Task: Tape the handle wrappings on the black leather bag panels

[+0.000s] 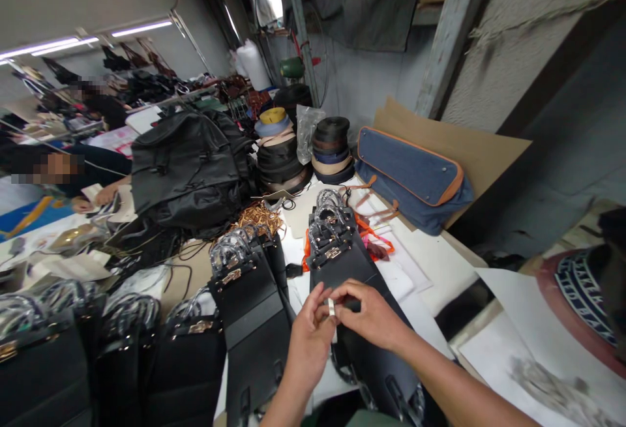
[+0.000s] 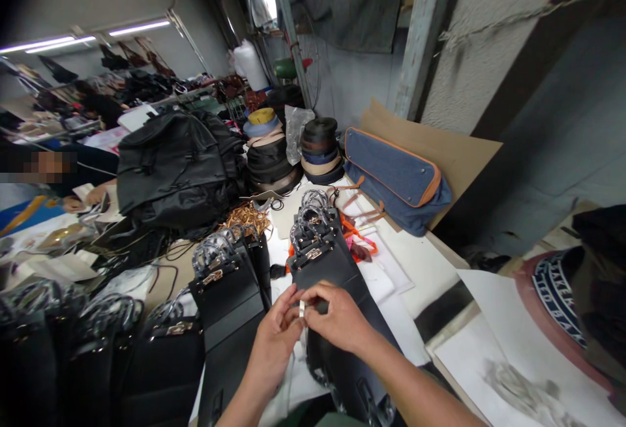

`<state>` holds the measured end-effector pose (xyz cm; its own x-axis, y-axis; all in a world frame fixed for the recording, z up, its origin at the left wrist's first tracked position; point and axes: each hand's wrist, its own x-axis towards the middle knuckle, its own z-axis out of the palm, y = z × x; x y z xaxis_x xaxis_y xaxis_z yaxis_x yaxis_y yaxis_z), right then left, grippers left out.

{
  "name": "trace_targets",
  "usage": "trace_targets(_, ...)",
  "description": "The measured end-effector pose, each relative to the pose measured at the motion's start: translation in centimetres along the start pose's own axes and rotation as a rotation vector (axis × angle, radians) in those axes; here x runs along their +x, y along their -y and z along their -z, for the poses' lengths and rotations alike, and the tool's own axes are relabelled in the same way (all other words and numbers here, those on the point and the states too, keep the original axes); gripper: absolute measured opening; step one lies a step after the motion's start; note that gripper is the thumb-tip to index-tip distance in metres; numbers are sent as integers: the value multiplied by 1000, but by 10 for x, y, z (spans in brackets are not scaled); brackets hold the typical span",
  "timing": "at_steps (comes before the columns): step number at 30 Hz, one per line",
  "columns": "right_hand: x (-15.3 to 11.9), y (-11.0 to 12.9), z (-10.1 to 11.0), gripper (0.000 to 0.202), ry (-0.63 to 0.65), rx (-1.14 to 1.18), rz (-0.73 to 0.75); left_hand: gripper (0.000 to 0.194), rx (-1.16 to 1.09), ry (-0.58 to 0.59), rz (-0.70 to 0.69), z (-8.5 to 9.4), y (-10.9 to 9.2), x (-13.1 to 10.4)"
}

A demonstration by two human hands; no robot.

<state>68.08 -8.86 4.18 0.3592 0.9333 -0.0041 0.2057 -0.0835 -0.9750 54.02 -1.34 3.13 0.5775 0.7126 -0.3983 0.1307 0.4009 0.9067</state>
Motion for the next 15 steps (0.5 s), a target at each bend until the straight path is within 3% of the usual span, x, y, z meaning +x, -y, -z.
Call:
trace_targets(3, -2, 2, 2, 16, 19, -212, 110, 72, 86, 10, -55, 0, 3, 0)
trace_targets(8, -1, 3, 3, 9, 38, -480, 156, 70, 215, 19, -82, -1, 1, -7)
trace_targets(11, 1, 3, 4, 8, 58, -494, 161, 49, 350, 11, -163, 0, -4, -10)
trace_targets(15, 3, 0, 4, 11, 65, -316, 111, 16, 449, -10, -253, 3, -7, -9)
